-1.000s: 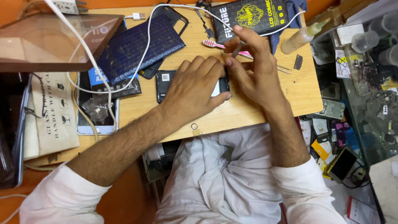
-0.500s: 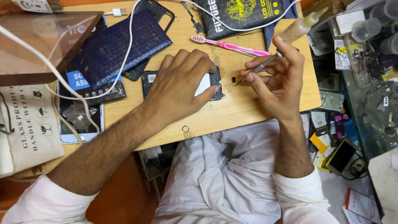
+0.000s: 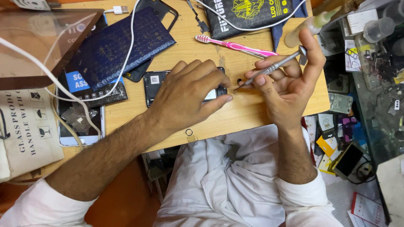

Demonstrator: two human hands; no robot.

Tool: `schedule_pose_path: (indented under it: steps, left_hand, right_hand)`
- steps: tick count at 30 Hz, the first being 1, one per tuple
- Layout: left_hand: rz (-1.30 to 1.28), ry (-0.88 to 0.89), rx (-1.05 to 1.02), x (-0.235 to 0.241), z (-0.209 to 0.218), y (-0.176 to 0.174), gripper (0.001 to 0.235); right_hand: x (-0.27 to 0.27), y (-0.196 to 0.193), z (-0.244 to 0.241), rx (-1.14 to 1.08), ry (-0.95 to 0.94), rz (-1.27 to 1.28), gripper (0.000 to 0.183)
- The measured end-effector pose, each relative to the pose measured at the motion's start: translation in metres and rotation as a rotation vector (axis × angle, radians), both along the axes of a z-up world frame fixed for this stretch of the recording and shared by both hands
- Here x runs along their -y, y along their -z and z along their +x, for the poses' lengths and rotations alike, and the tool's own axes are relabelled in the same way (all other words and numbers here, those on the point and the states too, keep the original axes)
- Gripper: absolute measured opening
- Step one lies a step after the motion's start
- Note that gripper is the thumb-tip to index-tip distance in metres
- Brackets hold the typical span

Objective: The person disassembles a mobile phone, removes the back cover and battery, and uses a screwdriver to adjust internal components. They then reassemble the phone by placing the battery and back cover back into position.

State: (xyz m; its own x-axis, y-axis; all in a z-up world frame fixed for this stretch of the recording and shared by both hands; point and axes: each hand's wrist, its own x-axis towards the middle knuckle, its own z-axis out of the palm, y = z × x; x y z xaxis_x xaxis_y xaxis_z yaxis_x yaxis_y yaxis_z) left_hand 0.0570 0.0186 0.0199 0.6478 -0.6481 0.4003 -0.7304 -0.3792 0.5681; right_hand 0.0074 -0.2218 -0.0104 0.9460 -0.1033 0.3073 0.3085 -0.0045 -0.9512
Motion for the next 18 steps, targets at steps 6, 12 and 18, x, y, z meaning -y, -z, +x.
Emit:
schedule_pose_path:
  steps: [6,12,18]
  left_hand:
    - [-0.048,-0.018,0.029,0.000,-0.002,0.003,0.018]
    - [-0.080,-0.057,-0.026,0.000,-0.001,0.001,0.016]
    - [-0.112,-0.080,-0.056,-0.002,0.001,0.000,0.015]
  right_hand:
    - [-0.014,0.006,-0.001,0.005,0.044,0.039,0.089]
    - [-0.021,0.014,-0.004,0.149,0.026,-0.016,0.082]
    - [-0.025,0.015,-0.007,0.158,0.099,-0.046,0.083]
